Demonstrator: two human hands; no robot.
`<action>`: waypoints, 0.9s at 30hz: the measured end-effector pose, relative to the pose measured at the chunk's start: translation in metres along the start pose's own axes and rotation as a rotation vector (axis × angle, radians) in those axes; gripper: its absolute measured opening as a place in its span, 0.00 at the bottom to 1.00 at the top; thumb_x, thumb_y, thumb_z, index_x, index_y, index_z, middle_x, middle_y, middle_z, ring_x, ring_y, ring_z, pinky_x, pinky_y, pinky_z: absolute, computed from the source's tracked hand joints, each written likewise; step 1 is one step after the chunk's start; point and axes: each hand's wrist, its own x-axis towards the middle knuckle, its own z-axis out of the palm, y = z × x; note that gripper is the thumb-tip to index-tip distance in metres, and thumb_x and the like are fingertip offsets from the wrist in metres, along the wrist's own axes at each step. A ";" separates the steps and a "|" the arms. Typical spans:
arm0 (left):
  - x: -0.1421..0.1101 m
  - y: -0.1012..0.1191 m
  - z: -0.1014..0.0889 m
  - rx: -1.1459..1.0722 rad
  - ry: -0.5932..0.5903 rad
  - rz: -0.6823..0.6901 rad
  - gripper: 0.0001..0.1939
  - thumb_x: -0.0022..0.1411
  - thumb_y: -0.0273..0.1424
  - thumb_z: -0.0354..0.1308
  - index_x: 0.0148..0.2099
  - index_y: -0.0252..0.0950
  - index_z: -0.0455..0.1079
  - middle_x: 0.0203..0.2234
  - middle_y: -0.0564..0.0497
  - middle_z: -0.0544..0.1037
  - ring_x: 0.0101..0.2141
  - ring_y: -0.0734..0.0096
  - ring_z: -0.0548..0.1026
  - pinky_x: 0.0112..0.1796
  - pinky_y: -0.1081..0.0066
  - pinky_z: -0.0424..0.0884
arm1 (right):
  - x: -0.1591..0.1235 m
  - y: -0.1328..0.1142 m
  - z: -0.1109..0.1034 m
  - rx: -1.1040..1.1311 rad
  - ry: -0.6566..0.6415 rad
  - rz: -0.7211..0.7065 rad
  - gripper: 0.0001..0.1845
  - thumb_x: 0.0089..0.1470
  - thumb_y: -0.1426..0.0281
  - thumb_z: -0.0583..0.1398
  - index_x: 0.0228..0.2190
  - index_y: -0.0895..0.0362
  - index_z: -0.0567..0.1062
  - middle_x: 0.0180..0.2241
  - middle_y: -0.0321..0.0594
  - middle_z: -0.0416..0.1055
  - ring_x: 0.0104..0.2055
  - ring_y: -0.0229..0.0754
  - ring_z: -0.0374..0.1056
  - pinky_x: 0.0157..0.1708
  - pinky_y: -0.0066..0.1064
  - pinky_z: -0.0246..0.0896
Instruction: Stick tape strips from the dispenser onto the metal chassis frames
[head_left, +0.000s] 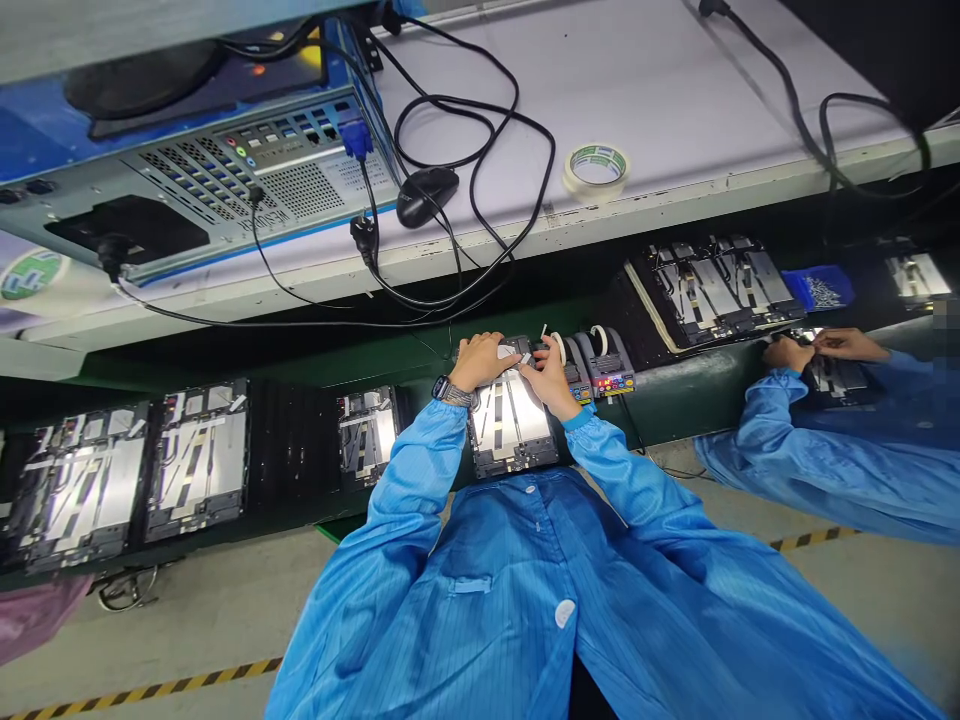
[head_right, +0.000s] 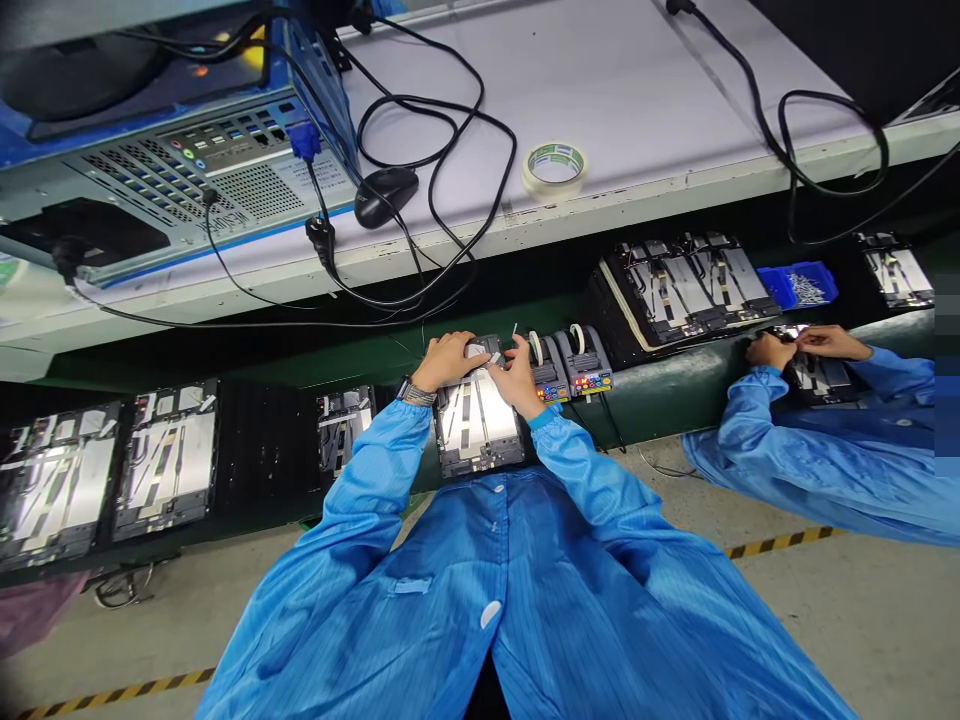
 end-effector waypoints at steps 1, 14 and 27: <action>0.000 0.000 -0.001 0.001 -0.005 -0.003 0.31 0.68 0.53 0.54 0.64 0.41 0.68 0.59 0.41 0.75 0.61 0.49 0.69 0.60 0.54 0.58 | -0.001 -0.001 0.001 -0.015 0.005 -0.014 0.46 0.49 0.63 0.66 0.66 0.50 0.56 0.52 0.46 0.66 0.45 0.46 0.66 0.47 0.40 0.67; -0.007 -0.011 -0.010 -0.240 0.218 0.099 0.21 0.71 0.40 0.54 0.61 0.36 0.71 0.58 0.40 0.75 0.60 0.48 0.69 0.61 0.51 0.64 | -0.003 -0.008 -0.001 -0.202 0.017 -0.303 0.44 0.59 0.65 0.59 0.71 0.53 0.48 0.54 0.51 0.66 0.48 0.49 0.66 0.54 0.48 0.66; -0.084 -0.102 0.045 -0.942 0.575 -0.022 0.18 0.68 0.38 0.61 0.57 0.42 0.71 0.56 0.44 0.76 0.56 0.58 0.75 0.54 0.57 0.73 | -0.023 -0.025 0.001 -0.402 0.130 -0.466 0.43 0.62 0.68 0.57 0.72 0.56 0.46 0.56 0.55 0.65 0.55 0.54 0.66 0.59 0.53 0.63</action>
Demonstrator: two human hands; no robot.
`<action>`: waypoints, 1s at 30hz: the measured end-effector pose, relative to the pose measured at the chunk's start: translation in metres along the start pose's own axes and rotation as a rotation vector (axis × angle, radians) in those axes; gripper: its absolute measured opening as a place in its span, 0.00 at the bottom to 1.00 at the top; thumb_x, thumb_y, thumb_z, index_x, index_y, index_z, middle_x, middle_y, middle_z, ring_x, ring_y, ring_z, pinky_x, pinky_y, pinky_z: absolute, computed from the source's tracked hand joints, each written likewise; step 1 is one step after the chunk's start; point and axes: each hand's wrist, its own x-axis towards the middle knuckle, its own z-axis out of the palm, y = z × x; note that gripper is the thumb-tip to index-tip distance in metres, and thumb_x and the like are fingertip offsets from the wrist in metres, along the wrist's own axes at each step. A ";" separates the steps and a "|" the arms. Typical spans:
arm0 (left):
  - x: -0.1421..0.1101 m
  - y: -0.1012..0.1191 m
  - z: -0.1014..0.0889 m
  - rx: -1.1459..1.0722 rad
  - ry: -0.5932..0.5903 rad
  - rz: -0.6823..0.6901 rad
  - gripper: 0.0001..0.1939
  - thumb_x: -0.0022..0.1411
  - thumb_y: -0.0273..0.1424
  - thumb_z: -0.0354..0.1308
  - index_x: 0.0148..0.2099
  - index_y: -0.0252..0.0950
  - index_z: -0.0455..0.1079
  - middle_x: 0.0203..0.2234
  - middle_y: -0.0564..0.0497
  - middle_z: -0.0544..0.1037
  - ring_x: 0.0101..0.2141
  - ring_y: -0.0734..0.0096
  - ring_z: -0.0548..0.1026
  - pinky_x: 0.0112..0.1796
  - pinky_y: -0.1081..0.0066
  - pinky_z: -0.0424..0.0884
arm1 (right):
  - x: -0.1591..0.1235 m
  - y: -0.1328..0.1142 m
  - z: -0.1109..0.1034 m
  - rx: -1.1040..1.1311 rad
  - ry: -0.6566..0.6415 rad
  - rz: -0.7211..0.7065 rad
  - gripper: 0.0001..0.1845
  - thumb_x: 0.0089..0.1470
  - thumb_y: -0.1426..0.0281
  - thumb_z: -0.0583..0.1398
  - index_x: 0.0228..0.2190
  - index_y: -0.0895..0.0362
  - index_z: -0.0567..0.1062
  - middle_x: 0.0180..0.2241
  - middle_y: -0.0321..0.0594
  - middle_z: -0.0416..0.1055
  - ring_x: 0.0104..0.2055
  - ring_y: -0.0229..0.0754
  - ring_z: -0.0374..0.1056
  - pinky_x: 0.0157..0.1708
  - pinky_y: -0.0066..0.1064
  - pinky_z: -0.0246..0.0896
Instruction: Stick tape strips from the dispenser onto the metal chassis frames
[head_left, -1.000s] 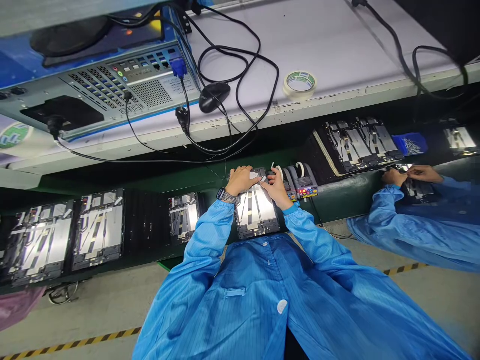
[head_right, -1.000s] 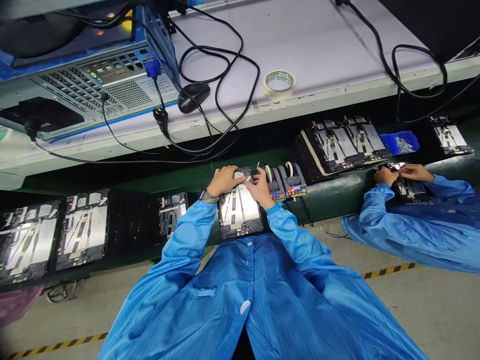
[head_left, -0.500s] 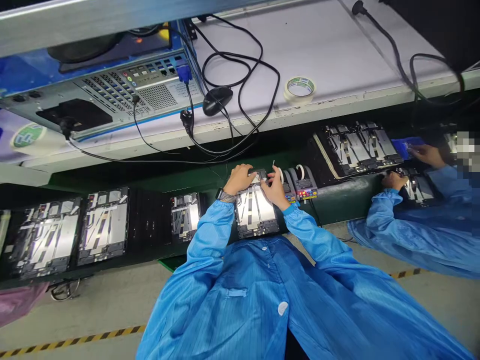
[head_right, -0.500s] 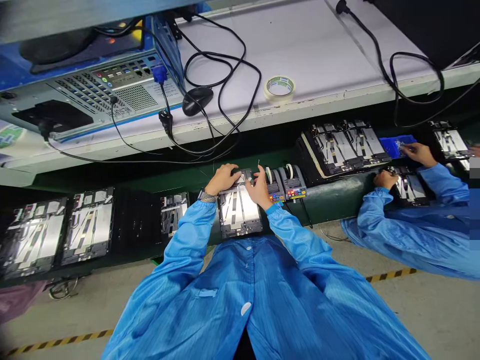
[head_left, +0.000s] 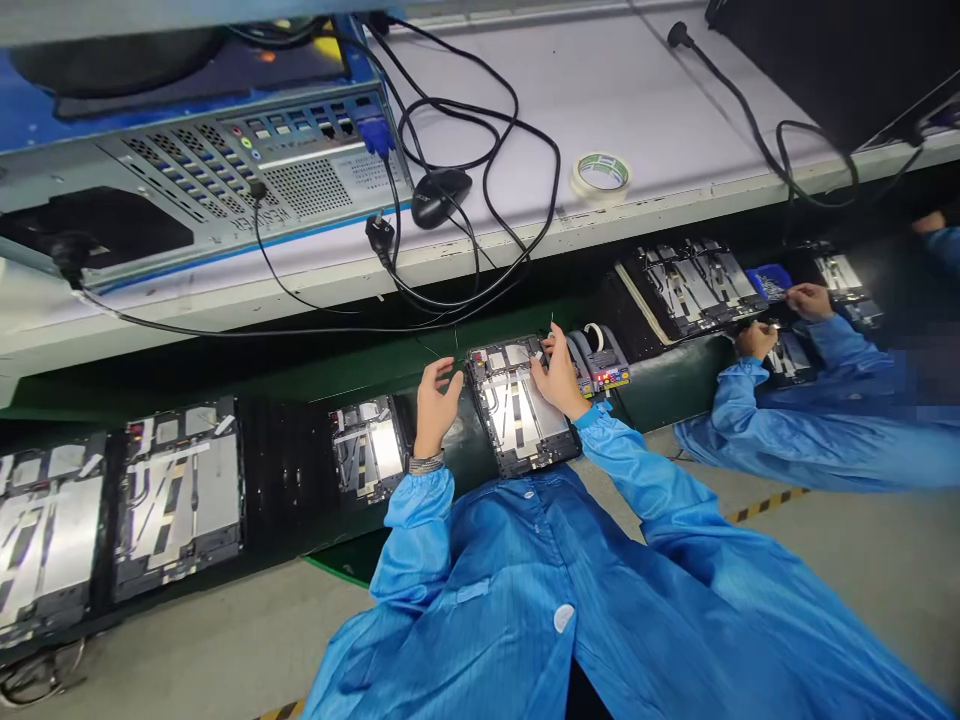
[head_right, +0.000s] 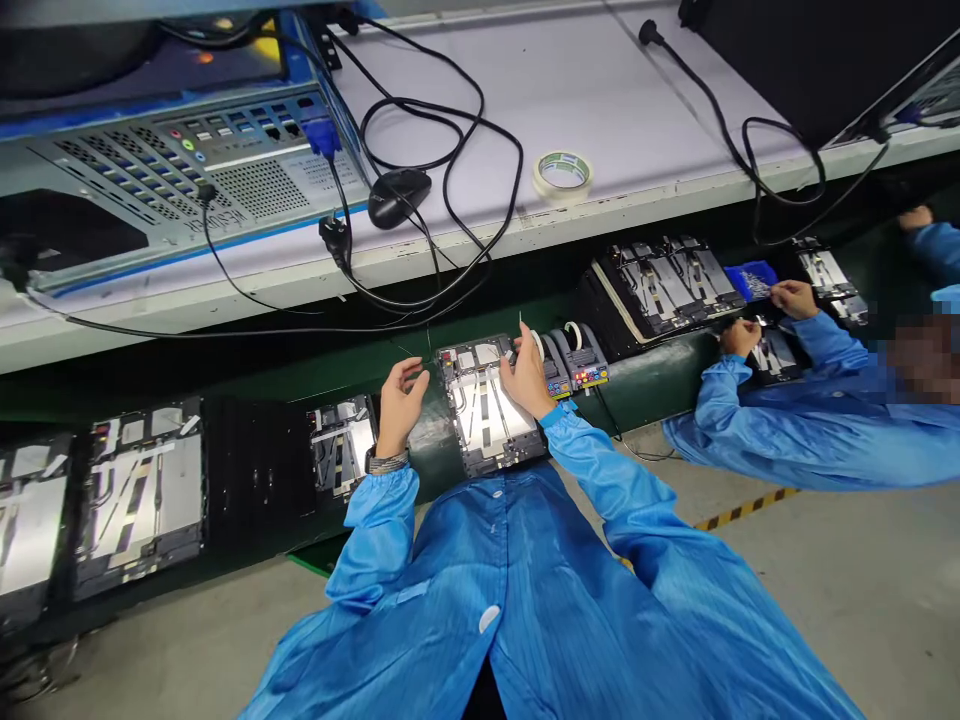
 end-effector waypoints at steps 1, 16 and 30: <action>-0.004 -0.003 0.002 -0.020 -0.005 -0.009 0.19 0.67 0.38 0.62 0.58 0.42 0.71 0.57 0.43 0.75 0.57 0.58 0.74 0.55 0.57 0.73 | -0.001 -0.007 -0.003 -0.021 0.025 -0.014 0.42 0.62 0.68 0.57 0.72 0.56 0.47 0.56 0.54 0.65 0.55 0.54 0.65 0.60 0.54 0.61; -0.013 -0.019 0.036 -0.170 -0.033 -0.020 0.32 0.66 0.33 0.62 0.69 0.48 0.58 0.69 0.43 0.58 0.66 0.54 0.66 0.61 0.54 0.70 | 0.040 -0.057 0.024 0.259 -0.512 -0.162 0.30 0.58 0.76 0.58 0.60 0.53 0.64 0.33 0.32 0.70 0.31 0.37 0.66 0.36 0.31 0.63; -0.015 -0.016 0.055 -0.145 0.060 -0.120 0.21 0.68 0.36 0.59 0.62 0.42 0.64 0.61 0.42 0.70 0.62 0.59 0.70 0.62 0.55 0.68 | 0.056 -0.046 0.038 0.206 -0.544 -0.307 0.32 0.57 0.80 0.56 0.62 0.52 0.65 0.37 0.34 0.71 0.32 0.37 0.63 0.40 0.30 0.61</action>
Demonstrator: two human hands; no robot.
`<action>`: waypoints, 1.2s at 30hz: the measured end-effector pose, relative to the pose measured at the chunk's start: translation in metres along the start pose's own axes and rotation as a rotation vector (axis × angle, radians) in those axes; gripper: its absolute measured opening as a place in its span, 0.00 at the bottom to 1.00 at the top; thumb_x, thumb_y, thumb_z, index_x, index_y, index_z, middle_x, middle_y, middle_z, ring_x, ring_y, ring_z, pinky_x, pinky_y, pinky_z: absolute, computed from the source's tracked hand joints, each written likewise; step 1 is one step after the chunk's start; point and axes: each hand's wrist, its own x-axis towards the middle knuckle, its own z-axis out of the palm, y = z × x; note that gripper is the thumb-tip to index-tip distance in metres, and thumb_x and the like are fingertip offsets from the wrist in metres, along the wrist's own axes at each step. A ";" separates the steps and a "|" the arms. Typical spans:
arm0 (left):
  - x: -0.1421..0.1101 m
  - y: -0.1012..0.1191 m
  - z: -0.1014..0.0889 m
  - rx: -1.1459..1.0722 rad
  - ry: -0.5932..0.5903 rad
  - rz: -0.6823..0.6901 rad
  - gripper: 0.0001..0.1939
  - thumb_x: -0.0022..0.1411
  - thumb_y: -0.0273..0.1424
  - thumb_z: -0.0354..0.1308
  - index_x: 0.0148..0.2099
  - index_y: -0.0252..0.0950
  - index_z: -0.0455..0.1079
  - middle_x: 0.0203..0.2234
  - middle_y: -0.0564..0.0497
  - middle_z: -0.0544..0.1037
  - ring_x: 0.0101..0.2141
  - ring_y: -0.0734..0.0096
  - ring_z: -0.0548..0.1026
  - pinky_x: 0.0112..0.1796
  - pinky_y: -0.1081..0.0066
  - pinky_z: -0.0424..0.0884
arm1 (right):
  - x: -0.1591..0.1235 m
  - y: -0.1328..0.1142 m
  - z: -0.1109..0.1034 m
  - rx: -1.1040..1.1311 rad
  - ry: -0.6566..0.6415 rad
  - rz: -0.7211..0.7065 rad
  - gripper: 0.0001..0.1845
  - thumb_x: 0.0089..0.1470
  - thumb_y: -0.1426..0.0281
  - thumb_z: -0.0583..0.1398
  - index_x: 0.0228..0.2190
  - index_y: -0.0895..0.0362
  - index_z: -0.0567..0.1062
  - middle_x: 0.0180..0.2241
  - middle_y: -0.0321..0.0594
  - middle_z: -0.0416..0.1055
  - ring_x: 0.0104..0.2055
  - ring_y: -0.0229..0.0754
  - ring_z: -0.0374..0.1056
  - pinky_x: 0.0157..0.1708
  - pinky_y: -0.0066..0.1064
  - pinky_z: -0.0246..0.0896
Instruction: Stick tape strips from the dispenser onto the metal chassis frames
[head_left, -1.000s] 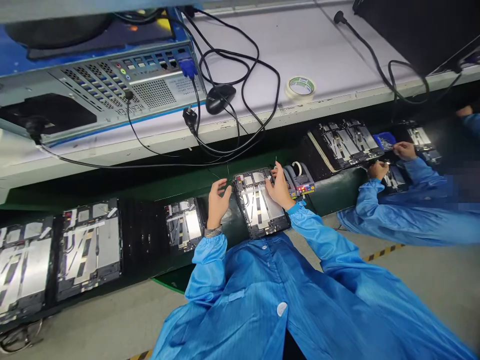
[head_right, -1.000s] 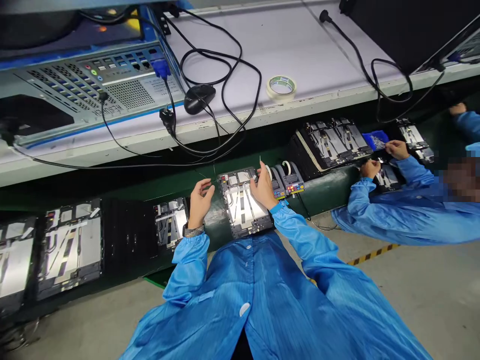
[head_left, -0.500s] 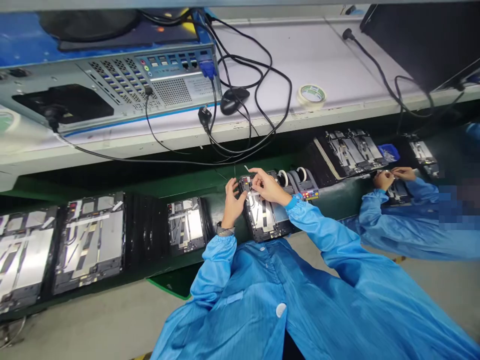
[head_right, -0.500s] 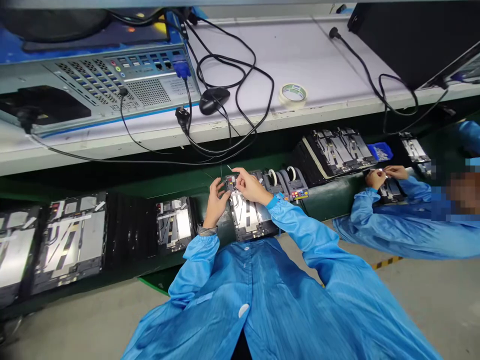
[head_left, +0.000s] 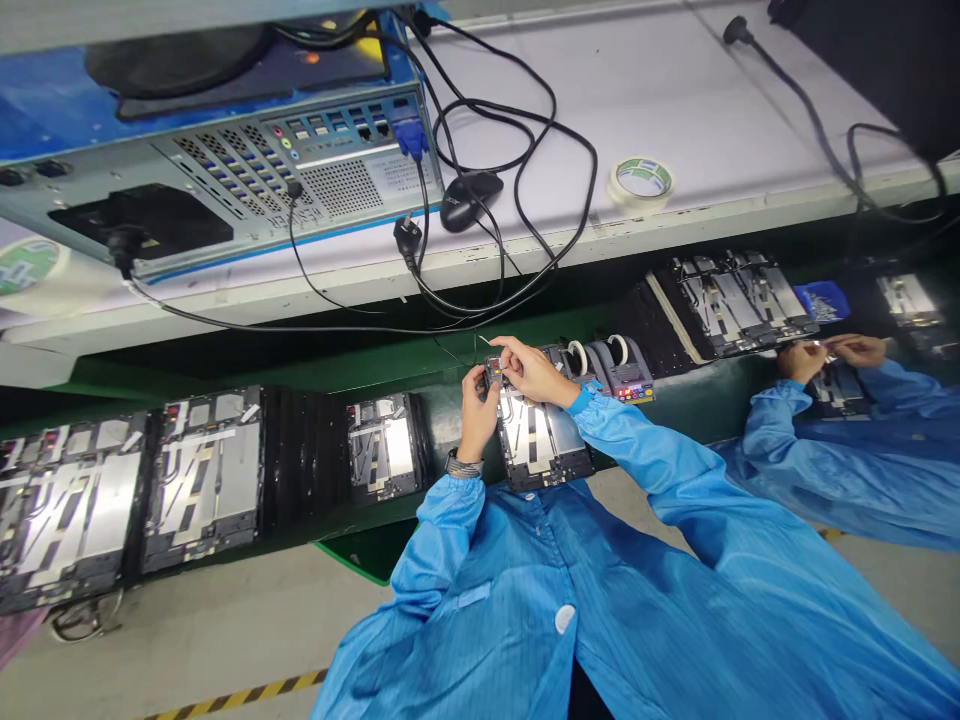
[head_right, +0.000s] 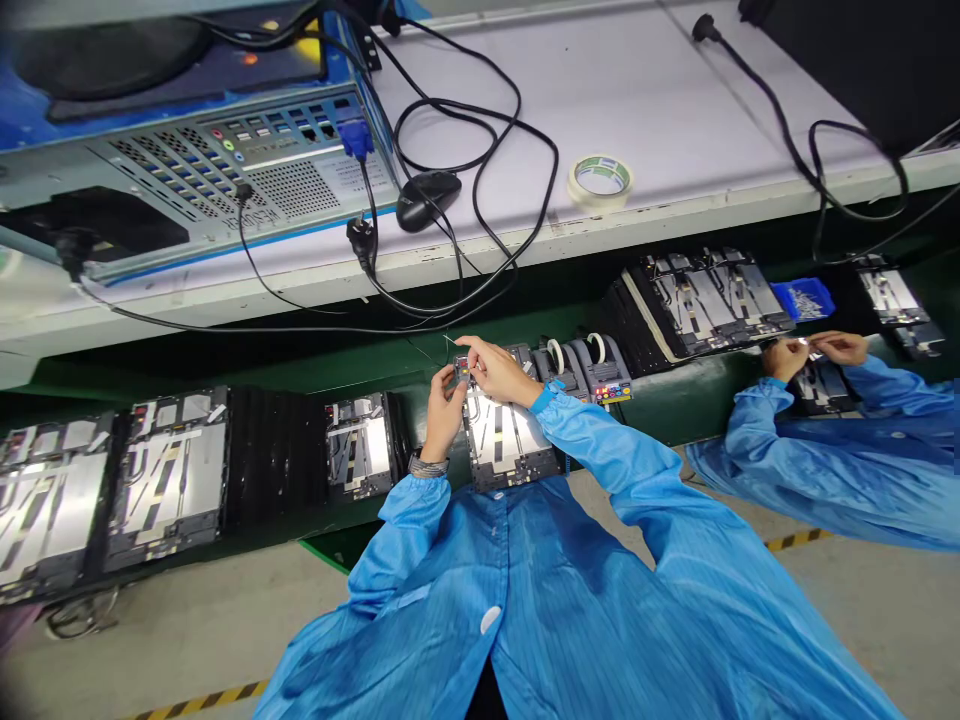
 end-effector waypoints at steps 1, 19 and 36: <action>0.000 0.001 0.000 0.015 0.006 0.008 0.21 0.68 0.36 0.59 0.61 0.41 0.64 0.60 0.42 0.70 0.61 0.58 0.70 0.61 0.55 0.68 | 0.000 0.001 0.000 0.004 0.000 -0.009 0.33 0.56 0.81 0.56 0.62 0.52 0.66 0.39 0.35 0.71 0.33 0.37 0.63 0.41 0.30 0.61; 0.008 0.006 0.002 0.106 0.065 0.008 0.20 0.65 0.32 0.62 0.57 0.40 0.65 0.57 0.43 0.71 0.59 0.59 0.70 0.60 0.55 0.67 | -0.005 -0.004 -0.007 -0.043 -0.048 0.028 0.28 0.57 0.81 0.56 0.58 0.55 0.71 0.35 0.36 0.72 0.35 0.40 0.65 0.41 0.32 0.61; 0.014 0.003 -0.004 0.103 0.054 0.031 0.21 0.61 0.31 0.65 0.55 0.41 0.67 0.59 0.44 0.70 0.60 0.59 0.69 0.58 0.57 0.68 | -0.043 -0.021 0.002 -0.360 0.069 -0.094 0.33 0.65 0.77 0.52 0.69 0.50 0.62 0.50 0.49 0.73 0.56 0.56 0.64 0.55 0.51 0.61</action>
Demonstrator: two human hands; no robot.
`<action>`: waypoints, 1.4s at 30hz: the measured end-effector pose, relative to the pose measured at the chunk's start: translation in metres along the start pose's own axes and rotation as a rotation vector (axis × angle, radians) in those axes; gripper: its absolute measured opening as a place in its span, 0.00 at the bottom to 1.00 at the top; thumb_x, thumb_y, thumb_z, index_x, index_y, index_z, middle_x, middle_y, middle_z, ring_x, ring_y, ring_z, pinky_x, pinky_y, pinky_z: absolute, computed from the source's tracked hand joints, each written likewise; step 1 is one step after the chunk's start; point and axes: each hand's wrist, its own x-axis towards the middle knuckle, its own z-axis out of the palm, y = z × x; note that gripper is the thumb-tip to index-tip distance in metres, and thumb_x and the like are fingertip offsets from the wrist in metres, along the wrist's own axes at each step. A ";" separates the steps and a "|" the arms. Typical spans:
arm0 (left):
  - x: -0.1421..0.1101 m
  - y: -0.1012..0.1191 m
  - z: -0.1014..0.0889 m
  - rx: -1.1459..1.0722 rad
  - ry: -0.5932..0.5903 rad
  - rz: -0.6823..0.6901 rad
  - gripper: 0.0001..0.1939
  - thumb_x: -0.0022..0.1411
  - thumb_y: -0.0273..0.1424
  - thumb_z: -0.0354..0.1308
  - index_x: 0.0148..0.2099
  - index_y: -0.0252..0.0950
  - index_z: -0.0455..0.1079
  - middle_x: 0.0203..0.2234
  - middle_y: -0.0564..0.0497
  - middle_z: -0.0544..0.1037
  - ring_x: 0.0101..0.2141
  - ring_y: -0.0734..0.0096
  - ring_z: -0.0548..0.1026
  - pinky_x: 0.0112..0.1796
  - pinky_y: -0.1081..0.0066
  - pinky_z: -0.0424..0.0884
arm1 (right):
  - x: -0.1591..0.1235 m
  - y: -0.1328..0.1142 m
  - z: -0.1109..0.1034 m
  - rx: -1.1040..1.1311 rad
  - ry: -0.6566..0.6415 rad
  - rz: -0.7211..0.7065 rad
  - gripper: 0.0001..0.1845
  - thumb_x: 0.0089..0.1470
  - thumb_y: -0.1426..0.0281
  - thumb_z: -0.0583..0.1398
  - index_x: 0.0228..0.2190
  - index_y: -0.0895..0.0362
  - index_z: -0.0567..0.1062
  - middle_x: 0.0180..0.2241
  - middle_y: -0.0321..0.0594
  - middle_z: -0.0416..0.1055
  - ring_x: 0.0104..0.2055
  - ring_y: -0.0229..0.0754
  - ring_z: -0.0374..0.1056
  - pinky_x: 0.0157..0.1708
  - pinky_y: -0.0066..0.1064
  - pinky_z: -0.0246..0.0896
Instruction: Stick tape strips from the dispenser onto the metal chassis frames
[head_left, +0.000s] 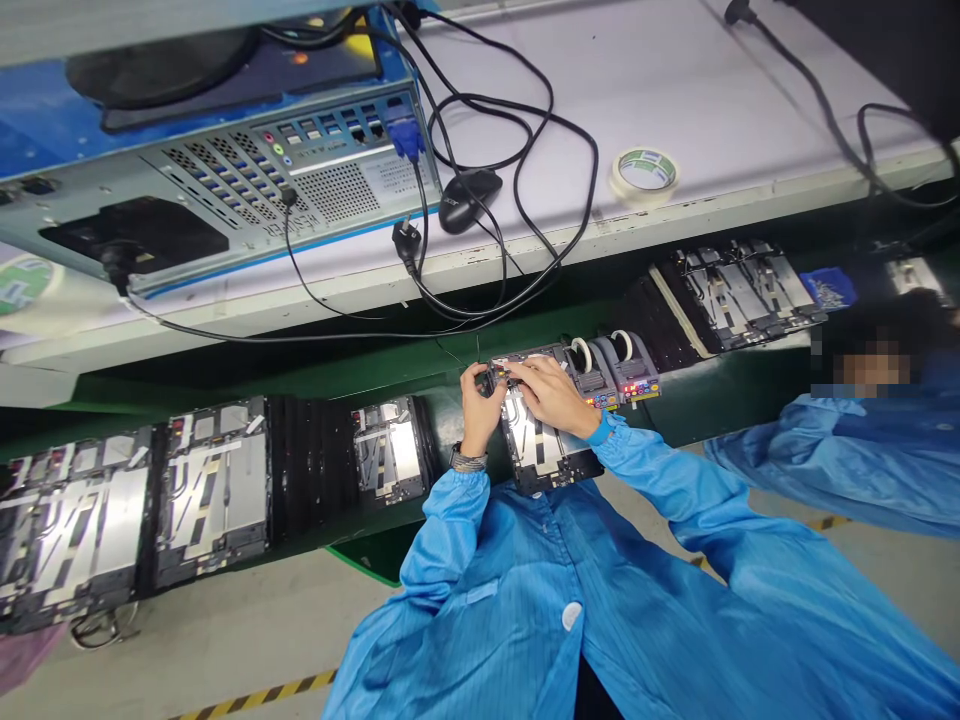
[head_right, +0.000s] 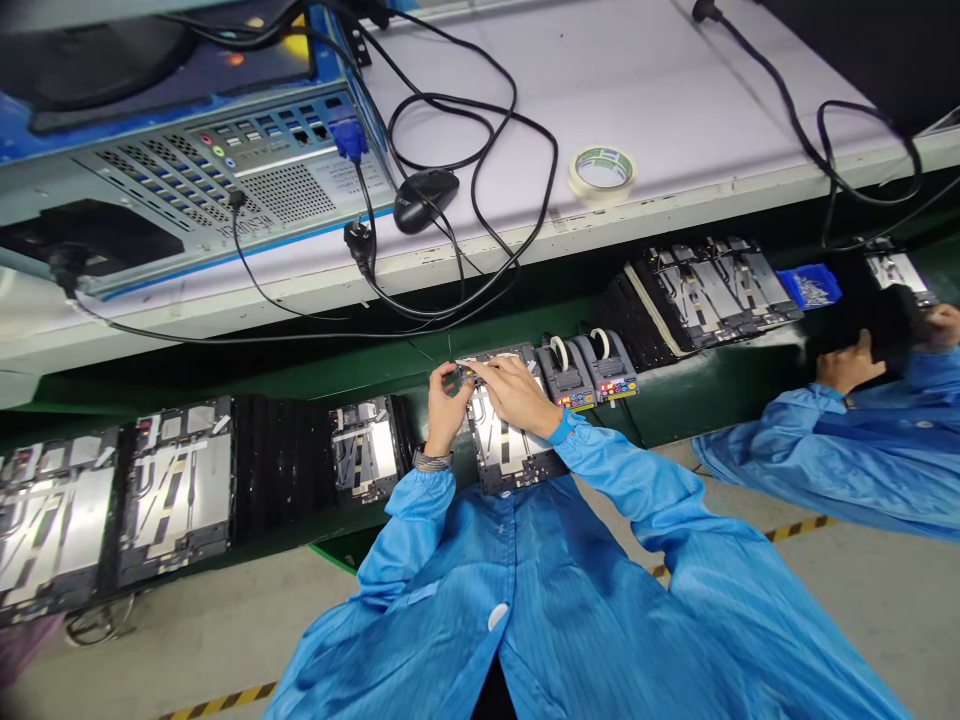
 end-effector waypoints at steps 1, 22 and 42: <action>0.000 -0.001 0.000 0.001 -0.001 0.002 0.21 0.60 0.31 0.65 0.55 0.42 0.67 0.59 0.44 0.70 0.60 0.59 0.69 0.58 0.57 0.68 | -0.002 0.000 0.000 -0.008 0.000 -0.003 0.33 0.66 0.76 0.52 0.69 0.51 0.62 0.50 0.50 0.73 0.56 0.57 0.64 0.55 0.52 0.62; -0.003 0.015 -0.001 0.014 -0.039 0.123 0.25 0.63 0.26 0.60 0.60 0.46 0.67 0.68 0.45 0.61 0.69 0.56 0.61 0.63 0.55 0.65 | -0.016 -0.039 0.000 1.633 0.027 0.790 0.23 0.54 0.68 0.65 0.52 0.56 0.74 0.33 0.38 0.76 0.28 0.39 0.67 0.30 0.32 0.62; 0.001 0.009 -0.003 0.018 -0.121 0.154 0.13 0.65 0.26 0.58 0.51 0.42 0.74 0.65 0.44 0.65 0.68 0.56 0.63 0.61 0.56 0.68 | -0.001 -0.018 0.003 1.850 -0.023 1.012 0.18 0.68 0.67 0.51 0.44 0.62 0.78 0.32 0.45 0.78 0.29 0.41 0.68 0.31 0.33 0.64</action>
